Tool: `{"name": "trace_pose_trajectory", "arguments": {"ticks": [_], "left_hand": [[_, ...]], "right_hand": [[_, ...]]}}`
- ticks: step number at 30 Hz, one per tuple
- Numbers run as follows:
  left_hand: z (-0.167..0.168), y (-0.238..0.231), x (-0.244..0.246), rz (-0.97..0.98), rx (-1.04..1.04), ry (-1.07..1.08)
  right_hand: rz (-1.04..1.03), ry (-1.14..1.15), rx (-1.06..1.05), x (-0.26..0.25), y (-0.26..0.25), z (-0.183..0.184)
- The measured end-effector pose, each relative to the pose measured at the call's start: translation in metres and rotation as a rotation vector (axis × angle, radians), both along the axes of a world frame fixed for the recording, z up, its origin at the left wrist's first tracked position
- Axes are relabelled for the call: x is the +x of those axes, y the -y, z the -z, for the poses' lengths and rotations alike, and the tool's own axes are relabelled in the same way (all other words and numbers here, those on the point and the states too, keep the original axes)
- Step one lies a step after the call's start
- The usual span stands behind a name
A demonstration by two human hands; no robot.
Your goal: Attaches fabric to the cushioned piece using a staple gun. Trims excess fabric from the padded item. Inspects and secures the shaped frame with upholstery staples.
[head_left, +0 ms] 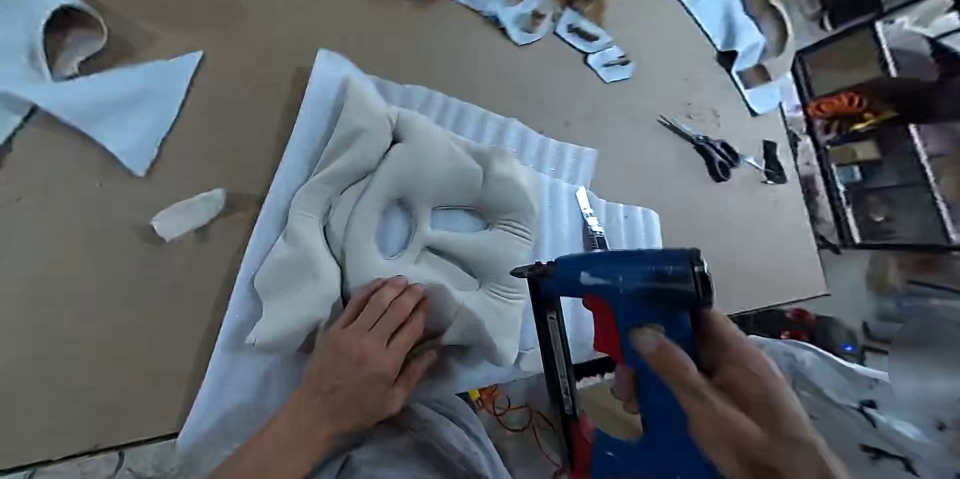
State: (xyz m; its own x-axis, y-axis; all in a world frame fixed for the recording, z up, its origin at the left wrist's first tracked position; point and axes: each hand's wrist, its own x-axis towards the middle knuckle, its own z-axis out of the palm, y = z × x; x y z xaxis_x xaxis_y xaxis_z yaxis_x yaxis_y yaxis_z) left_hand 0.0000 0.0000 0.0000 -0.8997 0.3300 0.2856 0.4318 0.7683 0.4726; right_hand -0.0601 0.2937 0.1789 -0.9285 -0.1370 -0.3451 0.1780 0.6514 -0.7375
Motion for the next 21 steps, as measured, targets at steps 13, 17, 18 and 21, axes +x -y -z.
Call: {"name": "trace_pose_trajectory", "arguments": {"ticks": [13, 17, 18, 21], "left_hand": [[0.003, 0.003, -0.019, 0.070, 0.009, -0.042], [0.008, 0.003, -0.016, 0.154, 0.033, -0.095], [0.008, 0.003, -0.017, 0.163, 0.028, -0.096], [0.007, 0.000, -0.014, 0.148, -0.040, -0.042]], "right_hand": [[0.148, 0.802, 0.140, -0.110, 0.082, 0.008], [0.186, 0.871, 0.217, -0.119, 0.101, 0.012], [0.181, 0.876, 0.233, -0.121, 0.103, 0.012], [0.167, 0.891, 0.272, -0.123, 0.106, 0.012]]}}
